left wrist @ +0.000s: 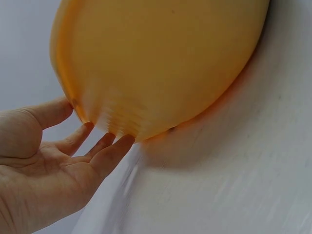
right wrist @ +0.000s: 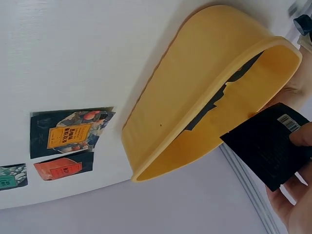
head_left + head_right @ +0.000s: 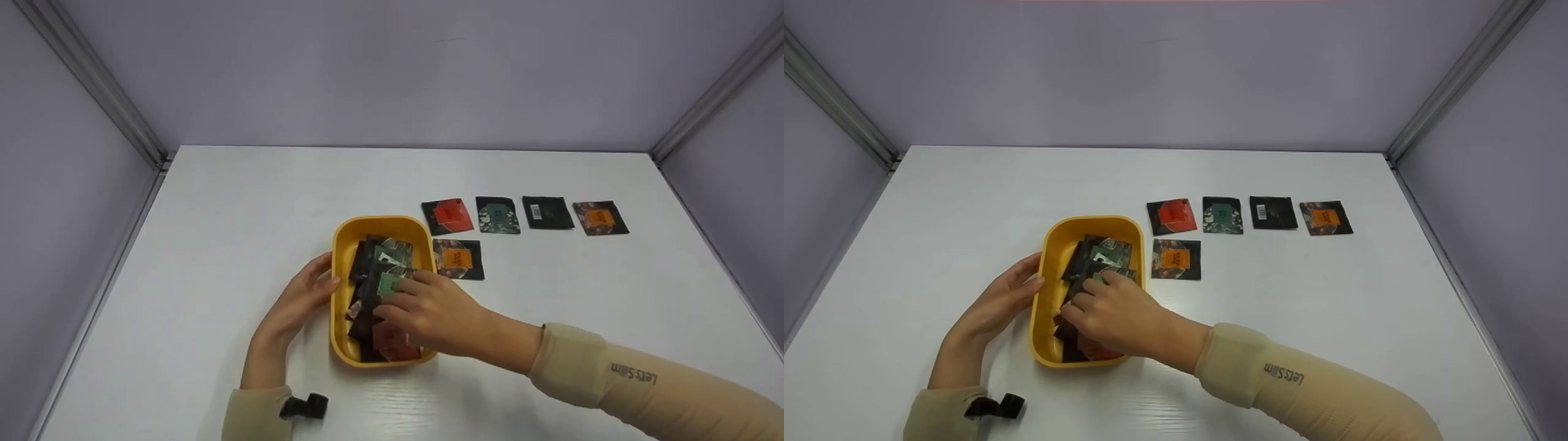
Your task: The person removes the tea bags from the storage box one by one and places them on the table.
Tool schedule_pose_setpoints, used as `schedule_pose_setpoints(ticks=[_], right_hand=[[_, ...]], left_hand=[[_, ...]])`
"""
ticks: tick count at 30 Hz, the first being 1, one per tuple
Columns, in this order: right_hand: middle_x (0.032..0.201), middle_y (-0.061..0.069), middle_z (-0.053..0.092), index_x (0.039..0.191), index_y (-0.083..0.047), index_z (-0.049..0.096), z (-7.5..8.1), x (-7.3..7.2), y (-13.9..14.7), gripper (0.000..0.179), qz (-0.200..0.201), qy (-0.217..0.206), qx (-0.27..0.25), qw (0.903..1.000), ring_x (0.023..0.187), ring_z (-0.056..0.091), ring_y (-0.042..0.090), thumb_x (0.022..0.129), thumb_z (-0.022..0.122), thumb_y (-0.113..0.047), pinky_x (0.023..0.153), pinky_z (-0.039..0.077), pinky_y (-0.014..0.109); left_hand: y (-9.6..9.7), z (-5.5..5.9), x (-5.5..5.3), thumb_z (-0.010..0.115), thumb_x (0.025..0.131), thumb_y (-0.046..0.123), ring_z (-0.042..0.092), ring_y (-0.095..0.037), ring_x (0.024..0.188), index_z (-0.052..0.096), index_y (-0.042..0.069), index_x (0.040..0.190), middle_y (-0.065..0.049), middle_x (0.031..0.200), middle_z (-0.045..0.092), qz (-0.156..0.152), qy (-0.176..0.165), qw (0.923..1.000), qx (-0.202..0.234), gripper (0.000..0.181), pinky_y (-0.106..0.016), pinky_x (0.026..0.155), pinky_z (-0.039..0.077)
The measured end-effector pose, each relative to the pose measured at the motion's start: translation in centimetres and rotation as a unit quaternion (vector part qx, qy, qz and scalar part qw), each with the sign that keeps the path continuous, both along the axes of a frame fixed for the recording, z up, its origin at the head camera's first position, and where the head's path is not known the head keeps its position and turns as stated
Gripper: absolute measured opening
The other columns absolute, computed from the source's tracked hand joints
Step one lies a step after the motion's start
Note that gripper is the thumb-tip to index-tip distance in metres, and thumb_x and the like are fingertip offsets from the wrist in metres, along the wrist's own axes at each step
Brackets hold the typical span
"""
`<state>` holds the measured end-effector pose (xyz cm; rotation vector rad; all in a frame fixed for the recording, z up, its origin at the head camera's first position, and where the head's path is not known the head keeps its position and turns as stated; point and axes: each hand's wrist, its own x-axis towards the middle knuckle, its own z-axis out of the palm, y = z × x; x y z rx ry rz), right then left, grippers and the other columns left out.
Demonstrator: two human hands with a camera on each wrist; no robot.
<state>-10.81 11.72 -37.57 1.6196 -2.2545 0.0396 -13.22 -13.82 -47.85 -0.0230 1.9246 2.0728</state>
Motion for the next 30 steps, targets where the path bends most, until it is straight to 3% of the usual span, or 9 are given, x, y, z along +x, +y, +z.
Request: schedule_pose_setpoints(ticks=[7,17,30], right_hand=[[0.098,-0.003,0.074,0.105,-0.015,0.074,0.4,0.0,2.3,0.024,-0.023,-0.012,-0.048,0.9985,0.094,0.067,0.017,0.082,0.081,-0.012,0.085,0.055,0.034],[0.098,0.002,0.075,0.102,-0.010,0.075,0.3,-1.4,6.5,0.023,-0.061,0.014,-0.112,0.9917,0.087,0.068,0.020,0.080,0.078,-0.003,0.069,0.056,0.034],[0.093,0.002,0.074,0.104,-0.009,0.074,-1.2,-3.1,12.6,0.026,-0.145,-0.001,-0.096,0.9848,0.084,0.068,0.021,0.080,0.074,0.001,0.073,0.057,0.036]], left_hand=[[0.2,0.0,0.0,0.067,0.096,0.023,0.037,-0.027,0.140,0.039,0.014,0.150,-0.009,0.156,0.035,0.008,-0.001,0.9999,-0.012,0.062,-0.043,0.109,0.038],[0.1,-0.1,0.1,0.062,0.098,0.016,0.033,-0.030,0.143,0.034,0.008,0.152,-0.013,0.156,0.033,-0.001,0.015,0.9999,0.004,0.061,-0.045,0.110,0.036],[0.0,-0.1,0.1,0.064,0.097,0.020,0.036,-0.027,0.141,0.038,0.010,0.151,-0.011,0.156,0.034,0.002,0.014,0.9999,-0.005,0.061,-0.044,0.111,0.036]])
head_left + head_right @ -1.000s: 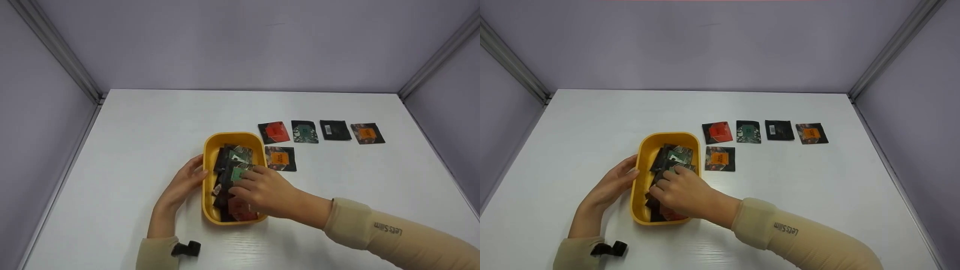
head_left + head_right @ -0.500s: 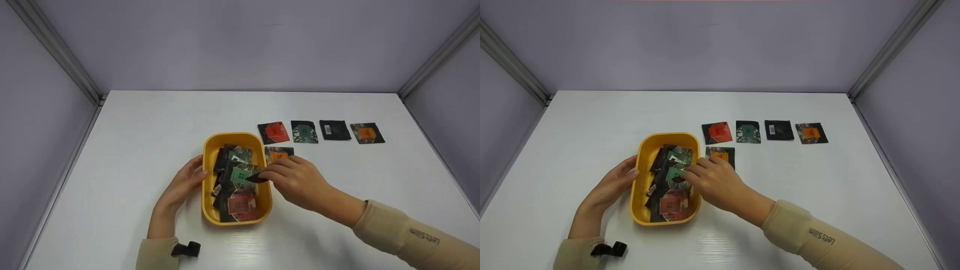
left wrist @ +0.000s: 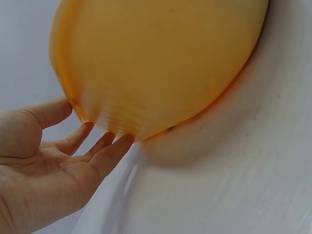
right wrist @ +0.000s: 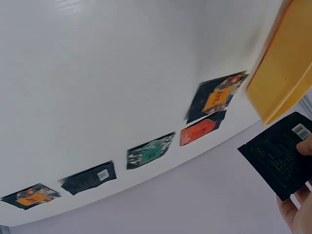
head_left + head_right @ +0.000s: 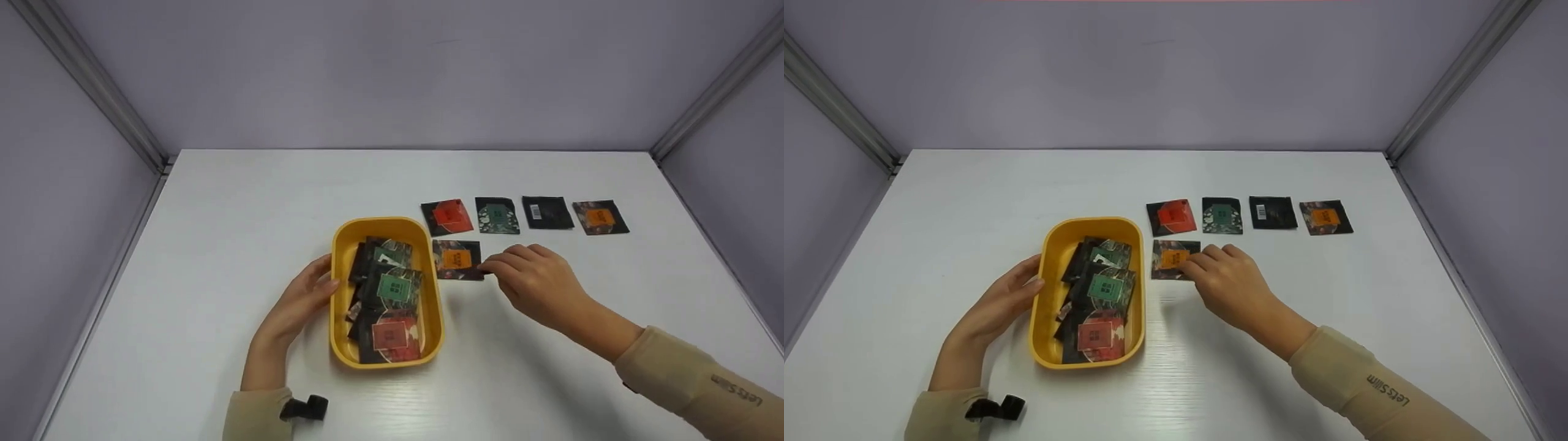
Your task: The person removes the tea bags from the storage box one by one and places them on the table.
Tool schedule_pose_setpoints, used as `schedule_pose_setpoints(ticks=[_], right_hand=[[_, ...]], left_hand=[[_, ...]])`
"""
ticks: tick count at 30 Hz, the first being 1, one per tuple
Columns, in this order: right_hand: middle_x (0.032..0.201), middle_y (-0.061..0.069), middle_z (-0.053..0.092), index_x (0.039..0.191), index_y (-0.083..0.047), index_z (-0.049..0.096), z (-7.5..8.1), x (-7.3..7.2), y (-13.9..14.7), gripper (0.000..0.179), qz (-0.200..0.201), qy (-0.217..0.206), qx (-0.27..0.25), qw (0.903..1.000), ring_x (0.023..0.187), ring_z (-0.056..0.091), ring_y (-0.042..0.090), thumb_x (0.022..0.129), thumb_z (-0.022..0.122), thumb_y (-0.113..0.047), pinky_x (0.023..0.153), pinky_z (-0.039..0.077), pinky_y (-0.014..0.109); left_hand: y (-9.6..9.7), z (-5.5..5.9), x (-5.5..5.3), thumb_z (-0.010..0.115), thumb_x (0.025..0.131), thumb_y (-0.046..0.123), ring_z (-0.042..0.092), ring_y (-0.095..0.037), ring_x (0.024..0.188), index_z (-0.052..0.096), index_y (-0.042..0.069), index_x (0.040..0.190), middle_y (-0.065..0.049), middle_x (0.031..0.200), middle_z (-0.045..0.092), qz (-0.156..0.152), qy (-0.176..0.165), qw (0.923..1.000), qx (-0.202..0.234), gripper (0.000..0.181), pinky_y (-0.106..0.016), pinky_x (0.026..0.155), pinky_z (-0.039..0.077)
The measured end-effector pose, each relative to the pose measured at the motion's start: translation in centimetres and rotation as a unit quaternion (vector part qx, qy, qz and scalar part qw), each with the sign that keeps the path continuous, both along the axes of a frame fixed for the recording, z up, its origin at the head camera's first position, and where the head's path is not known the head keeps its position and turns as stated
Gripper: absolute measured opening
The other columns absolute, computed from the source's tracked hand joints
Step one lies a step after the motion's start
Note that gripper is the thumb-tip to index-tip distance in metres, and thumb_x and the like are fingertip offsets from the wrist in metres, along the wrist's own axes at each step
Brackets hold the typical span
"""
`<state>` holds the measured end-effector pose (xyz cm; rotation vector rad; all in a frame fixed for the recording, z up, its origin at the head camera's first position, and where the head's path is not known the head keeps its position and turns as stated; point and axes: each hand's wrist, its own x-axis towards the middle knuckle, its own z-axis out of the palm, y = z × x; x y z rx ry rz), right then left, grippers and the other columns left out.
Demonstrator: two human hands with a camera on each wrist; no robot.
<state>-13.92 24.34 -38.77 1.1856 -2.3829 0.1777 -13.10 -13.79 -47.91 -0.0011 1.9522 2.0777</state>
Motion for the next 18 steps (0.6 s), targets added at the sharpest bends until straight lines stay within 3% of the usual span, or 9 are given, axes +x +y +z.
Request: schedule_pose_setpoints(ticks=[9,18], right_hand=[[0.091,0.007,0.075,0.103,-0.006,0.075,-1.3,-1.9,3.8,0.030,-0.050,0.023,-0.002,0.9985,0.080,0.068,0.026,0.077,0.075,0.008,0.069,0.057,0.044],[0.085,0.012,0.074,0.104,-0.004,0.075,-3.0,-3.1,6.2,0.031,-0.070,0.030,0.026,0.9968,0.073,0.068,0.030,0.075,0.077,0.008,0.063,0.056,0.044]], left_hand=[[0.0,-0.1,-0.1,0.064,0.097,0.022,0.037,-0.027,0.140,0.040,0.012,0.150,-0.010,0.156,0.035,0.002,-0.003,1.0000,-0.006,0.059,-0.044,0.111,0.036],[0.0,0.0,0.0,0.064,0.098,0.020,0.041,-0.027,0.138,0.037,0.011,0.151,-0.010,0.156,0.034,0.005,-0.011,0.9999,-0.003,0.061,-0.043,0.109,0.038]])
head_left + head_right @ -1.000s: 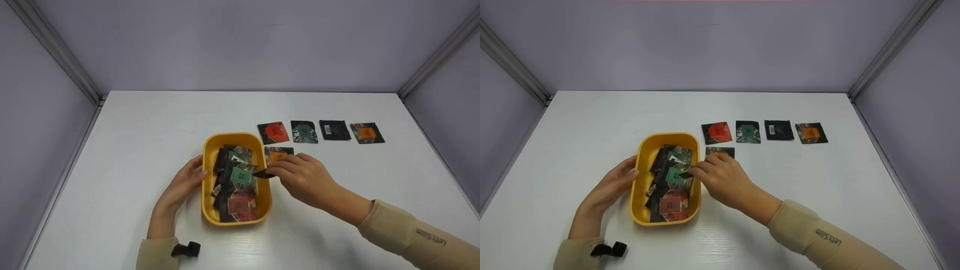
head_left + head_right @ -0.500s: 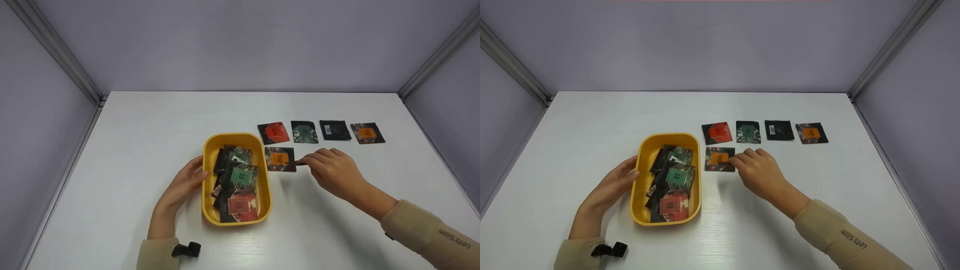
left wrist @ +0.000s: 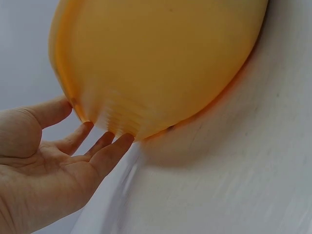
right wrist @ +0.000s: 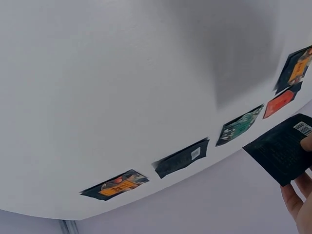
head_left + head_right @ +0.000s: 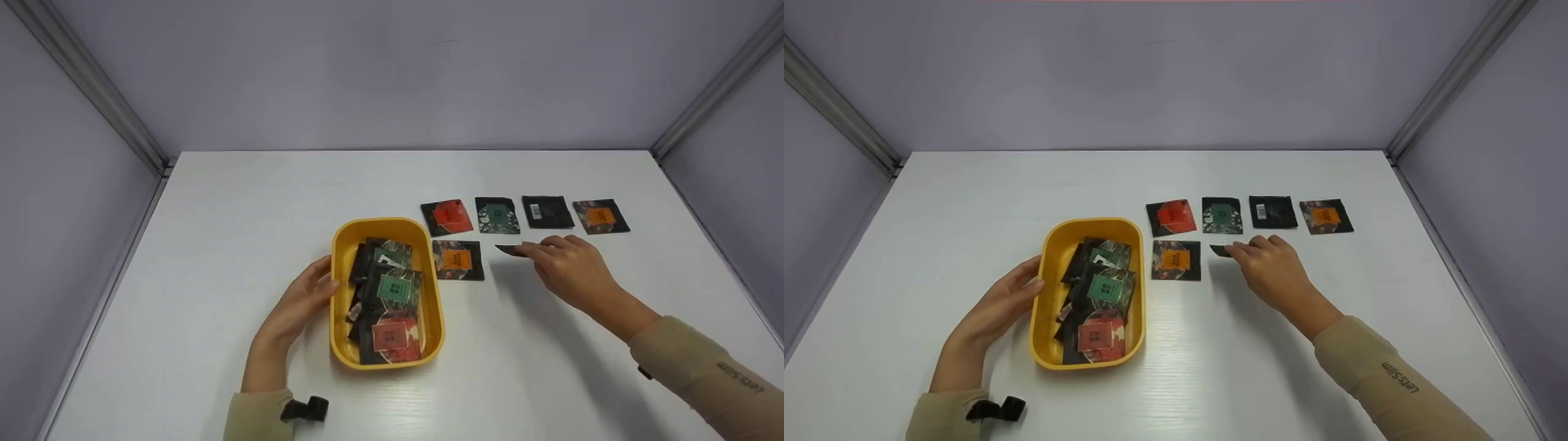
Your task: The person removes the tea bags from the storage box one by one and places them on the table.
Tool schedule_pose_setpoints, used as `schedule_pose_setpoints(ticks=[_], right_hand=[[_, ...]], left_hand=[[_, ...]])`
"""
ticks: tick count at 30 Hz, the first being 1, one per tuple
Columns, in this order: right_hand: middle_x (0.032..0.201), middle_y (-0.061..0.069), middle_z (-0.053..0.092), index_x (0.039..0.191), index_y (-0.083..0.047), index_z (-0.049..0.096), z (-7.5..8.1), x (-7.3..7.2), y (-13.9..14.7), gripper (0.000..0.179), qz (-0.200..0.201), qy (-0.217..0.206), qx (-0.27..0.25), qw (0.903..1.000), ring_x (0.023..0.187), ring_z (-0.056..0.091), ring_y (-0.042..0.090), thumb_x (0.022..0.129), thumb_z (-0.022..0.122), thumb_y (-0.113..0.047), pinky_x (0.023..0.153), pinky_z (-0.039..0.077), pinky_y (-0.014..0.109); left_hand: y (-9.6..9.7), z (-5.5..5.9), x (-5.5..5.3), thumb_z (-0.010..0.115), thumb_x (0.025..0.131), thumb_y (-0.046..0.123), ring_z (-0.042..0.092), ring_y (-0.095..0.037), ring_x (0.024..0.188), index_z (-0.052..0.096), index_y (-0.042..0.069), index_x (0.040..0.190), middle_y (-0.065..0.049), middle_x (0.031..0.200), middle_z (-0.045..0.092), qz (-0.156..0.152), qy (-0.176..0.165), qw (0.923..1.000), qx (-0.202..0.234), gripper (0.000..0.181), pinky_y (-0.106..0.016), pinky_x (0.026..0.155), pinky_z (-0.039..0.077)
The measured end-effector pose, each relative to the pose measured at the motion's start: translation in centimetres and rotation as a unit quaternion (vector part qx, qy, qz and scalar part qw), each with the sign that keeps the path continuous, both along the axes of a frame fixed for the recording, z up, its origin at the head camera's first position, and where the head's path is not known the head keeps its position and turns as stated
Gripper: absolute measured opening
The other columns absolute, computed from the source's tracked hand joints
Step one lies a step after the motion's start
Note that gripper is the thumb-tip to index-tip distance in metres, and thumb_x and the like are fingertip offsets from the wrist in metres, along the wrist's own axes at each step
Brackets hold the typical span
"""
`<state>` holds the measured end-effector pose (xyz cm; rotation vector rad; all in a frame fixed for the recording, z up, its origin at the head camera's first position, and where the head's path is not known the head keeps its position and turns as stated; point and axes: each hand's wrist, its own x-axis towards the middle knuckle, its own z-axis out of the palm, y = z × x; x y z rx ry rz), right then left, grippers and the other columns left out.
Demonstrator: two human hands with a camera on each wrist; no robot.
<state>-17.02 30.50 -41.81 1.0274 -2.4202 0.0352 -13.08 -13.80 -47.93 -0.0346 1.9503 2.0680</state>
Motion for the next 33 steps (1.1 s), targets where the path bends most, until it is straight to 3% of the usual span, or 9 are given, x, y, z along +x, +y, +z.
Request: schedule_pose_setpoints(ticks=[9,15,22,28,33], right_hand=[[0.090,0.013,0.075,0.102,-0.001,0.074,-2.8,-0.3,-0.3,0.027,0.013,-0.005,0.032,0.9994,0.074,0.069,0.029,0.077,0.078,0.006,0.061,0.055,0.043],[0.103,0.014,0.074,0.110,0.001,0.071,-4.2,-0.7,-1.1,0.030,-0.027,-0.033,0.074,0.9963,0.086,0.069,0.032,0.081,0.074,0.006,0.066,0.056,0.046],[0.120,0.015,0.069,0.122,0.001,0.067,-4.5,-0.8,-1.3,0.037,-0.072,-0.098,0.120,0.9853,0.101,0.067,0.033,0.086,0.071,0.005,0.075,0.057,0.049],[0.135,0.017,0.059,0.135,-0.001,0.059,-4.3,-0.9,-1.2,0.043,-0.078,-0.161,0.162,0.9705,0.120,0.058,0.035,0.092,0.066,0.001,0.087,0.053,0.052],[0.142,0.018,0.053,0.141,-0.001,0.053,-4.2,-0.9,-1.0,0.048,-0.080,-0.191,0.179,0.9618,0.128,0.051,0.036,0.094,0.064,-0.003,0.091,0.051,0.053]], left_hand=[[-0.2,0.1,0.0,0.064,0.098,0.021,0.040,-0.027,0.138,0.037,0.011,0.152,-0.010,0.156,0.034,0.001,-0.003,1.0000,-0.003,0.061,-0.044,0.109,0.038],[-0.2,0.2,0.0,0.065,0.097,0.022,0.039,-0.025,0.139,0.038,0.012,0.151,-0.008,0.156,0.034,0.004,-0.004,1.0000,-0.006,0.061,-0.043,0.110,0.038],[-0.1,0.1,0.0,0.065,0.097,0.023,0.036,-0.025,0.141,0.038,0.012,0.151,-0.008,0.156,0.034,0.003,-0.004,0.9999,-0.009,0.062,-0.044,0.111,0.036],[-0.1,-0.1,-0.2,0.062,0.098,0.016,0.043,-0.028,0.136,0.036,0.008,0.151,-0.012,0.155,0.033,-0.009,0.004,0.9997,0.023,0.059,-0.044,0.109,0.038],[-0.1,-0.1,-0.1,0.063,0.098,0.018,0.043,-0.028,0.136,0.037,0.010,0.151,-0.012,0.156,0.034,-0.010,0.002,0.9998,0.015,0.060,-0.044,0.108,0.039]])
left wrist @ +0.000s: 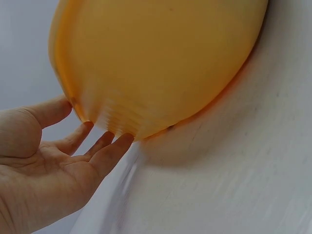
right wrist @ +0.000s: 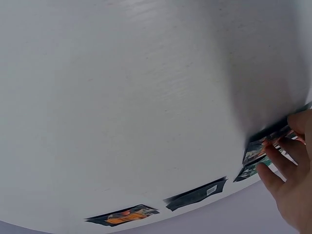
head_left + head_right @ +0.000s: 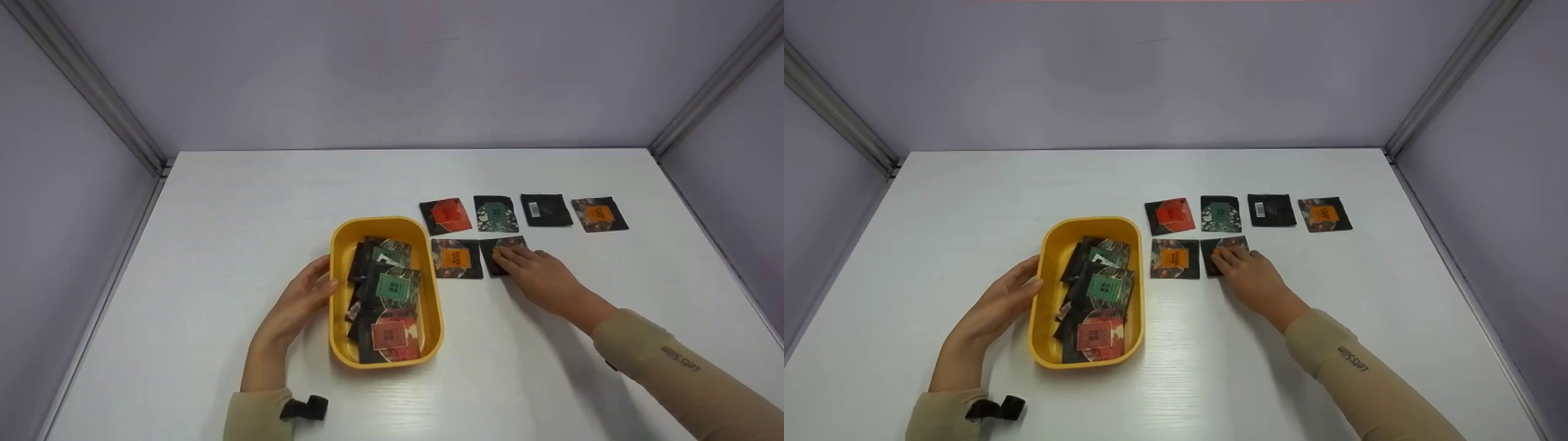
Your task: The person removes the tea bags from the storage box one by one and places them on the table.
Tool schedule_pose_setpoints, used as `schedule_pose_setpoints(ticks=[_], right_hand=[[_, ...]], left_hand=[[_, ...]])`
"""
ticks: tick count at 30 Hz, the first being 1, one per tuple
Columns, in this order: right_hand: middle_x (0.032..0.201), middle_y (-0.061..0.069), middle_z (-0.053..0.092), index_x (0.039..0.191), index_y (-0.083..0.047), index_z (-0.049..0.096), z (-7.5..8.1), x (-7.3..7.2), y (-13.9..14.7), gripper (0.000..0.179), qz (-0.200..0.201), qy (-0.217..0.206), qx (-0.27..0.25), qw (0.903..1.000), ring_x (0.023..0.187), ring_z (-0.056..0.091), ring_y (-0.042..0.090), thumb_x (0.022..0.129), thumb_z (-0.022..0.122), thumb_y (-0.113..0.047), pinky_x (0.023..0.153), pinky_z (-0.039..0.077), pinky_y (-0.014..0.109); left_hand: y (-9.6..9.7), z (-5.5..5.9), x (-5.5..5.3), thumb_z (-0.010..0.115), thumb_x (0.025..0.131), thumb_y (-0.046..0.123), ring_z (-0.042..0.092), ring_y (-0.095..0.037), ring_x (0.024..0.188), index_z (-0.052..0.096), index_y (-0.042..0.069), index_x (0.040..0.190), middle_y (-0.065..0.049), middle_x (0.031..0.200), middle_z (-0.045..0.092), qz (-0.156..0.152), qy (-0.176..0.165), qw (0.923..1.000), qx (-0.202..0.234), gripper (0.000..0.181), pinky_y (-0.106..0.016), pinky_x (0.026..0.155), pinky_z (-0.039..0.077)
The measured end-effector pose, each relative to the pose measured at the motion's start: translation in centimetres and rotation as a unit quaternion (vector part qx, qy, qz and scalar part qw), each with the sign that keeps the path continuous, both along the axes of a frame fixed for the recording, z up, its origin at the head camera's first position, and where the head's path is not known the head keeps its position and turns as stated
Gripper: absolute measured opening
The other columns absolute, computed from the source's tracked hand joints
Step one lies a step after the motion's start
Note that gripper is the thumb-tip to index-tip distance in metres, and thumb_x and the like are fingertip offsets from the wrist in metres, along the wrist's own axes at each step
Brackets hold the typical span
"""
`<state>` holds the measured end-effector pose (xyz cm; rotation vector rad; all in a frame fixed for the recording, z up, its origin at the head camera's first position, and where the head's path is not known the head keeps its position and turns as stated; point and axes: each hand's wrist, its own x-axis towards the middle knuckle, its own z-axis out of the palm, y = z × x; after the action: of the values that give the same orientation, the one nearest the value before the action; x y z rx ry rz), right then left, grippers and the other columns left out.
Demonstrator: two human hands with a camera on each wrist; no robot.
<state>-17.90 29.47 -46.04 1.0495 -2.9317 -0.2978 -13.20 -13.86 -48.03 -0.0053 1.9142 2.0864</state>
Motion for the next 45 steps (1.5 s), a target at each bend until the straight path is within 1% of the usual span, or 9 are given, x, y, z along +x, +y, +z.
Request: schedule_pose_setpoints(ticks=[5,11,15,21,27,30,34,41,45], right_hand=[[0.146,0.018,0.049,0.145,-0.001,0.048,0.1,0.2,0.0,0.051,-0.010,-0.021,0.010,0.9997,0.132,0.047,0.037,0.095,0.062,-0.003,0.092,0.049,0.055],[0.146,0.019,0.048,0.144,0.000,0.049,0.6,0.3,0.0,0.049,-0.017,-0.023,-0.005,0.9996,0.132,0.047,0.036,0.096,0.061,-0.003,0.097,0.047,0.055],[0.141,0.018,0.054,0.137,0.001,0.055,1.3,0.1,-0.4,0.042,-0.021,-0.003,-0.035,0.9992,0.129,0.051,0.035,0.095,0.062,-0.002,0.098,0.046,0.054],[0.120,0.016,0.068,0.119,0.000,0.065,2.8,-0.3,-1.3,0.030,0.005,0.042,-0.080,0.9959,0.114,0.061,0.034,0.090,0.070,-0.003,0.092,0.051,0.052],[0.114,0.015,0.070,0.119,-0.002,0.067,4.6,-0.5,-3.0,0.030,0.021,0.059,-0.098,0.9932,0.108,0.064,0.034,0.089,0.070,-0.006,0.091,0.052,0.054],[0.112,0.013,0.071,0.118,-0.004,0.068,5.4,-0.6,-4.3,0.027,0.040,0.066,-0.105,0.9915,0.106,0.065,0.032,0.091,0.068,-0.007,0.091,0.052,0.051],[0.112,0.011,0.071,0.119,-0.006,0.068,6.2,-0.3,-6.4,0.028,0.082,0.077,-0.101,0.9885,0.105,0.066,0.030,0.091,0.069,-0.006,0.091,0.053,0.047],[0.112,0.007,0.071,0.117,-0.007,0.068,7.4,0.7,-10.4,0.036,0.163,0.090,-0.091,0.9783,0.104,0.066,0.025,0.084,0.080,-0.013,0.089,0.054,0.044],[0.113,0.007,0.071,0.118,-0.008,0.068,7.9,1.4,-12.2,0.033,0.191,0.082,-0.087,0.9744,0.105,0.065,0.024,0.087,0.077,-0.014,0.090,0.054,0.040]], left_hand=[[0.0,-0.1,0.0,0.064,0.097,0.020,0.042,-0.027,0.137,0.037,0.011,0.151,-0.011,0.156,0.034,0.005,-0.004,0.9999,-0.010,0.061,-0.044,0.109,0.039],[0.1,-0.1,0.0,0.064,0.097,0.019,0.041,-0.027,0.137,0.038,0.011,0.151,-0.011,0.156,0.034,0.002,-0.005,1.0000,-0.006,0.060,-0.044,0.109,0.039],[0.1,0.0,0.0,0.064,0.097,0.019,0.040,-0.027,0.138,0.039,0.011,0.150,-0.011,0.156,0.034,0.000,-0.005,1.0000,-0.003,0.059,-0.044,0.109,0.038],[0.2,0.0,0.0,0.064,0.097,0.020,0.043,-0.027,0.136,0.038,0.012,0.150,-0.010,0.155,0.035,0.006,-0.006,0.9999,-0.010,0.060,-0.043,0.109,0.039],[0.2,0.1,0.0,0.066,0.096,0.021,0.047,-0.024,0.133,0.040,0.013,0.150,-0.007,0.154,0.037,0.013,-0.011,0.9997,-0.018,0.060,-0.041,0.107,0.041],[0.1,0.2,0.0,0.067,0.096,0.023,0.046,-0.024,0.134,0.040,0.014,0.150,-0.007,0.154,0.036,0.016,-0.011,0.9995,-0.025,0.061,-0.041,0.108,0.040],[0.1,0.2,0.1,0.067,0.096,0.025,0.043,-0.024,0.136,0.040,0.014,0.150,-0.007,0.155,0.035,0.014,-0.011,0.9994,-0.029,0.062,-0.041,0.109,0.039],[0.1,0.2,0.1,0.066,0.096,0.024,0.042,-0.024,0.136,0.039,0.014,0.150,-0.007,0.155,0.035,0.015,-0.010,0.9996,-0.024,0.061,-0.042,0.109,0.038],[0.1,0.2,0.1,0.065,0.097,0.021,0.040,-0.026,0.138,0.039,0.012,0.150,-0.009,0.156,0.034,0.011,-0.003,0.9998,-0.016,0.060,-0.044,0.110,0.038]])
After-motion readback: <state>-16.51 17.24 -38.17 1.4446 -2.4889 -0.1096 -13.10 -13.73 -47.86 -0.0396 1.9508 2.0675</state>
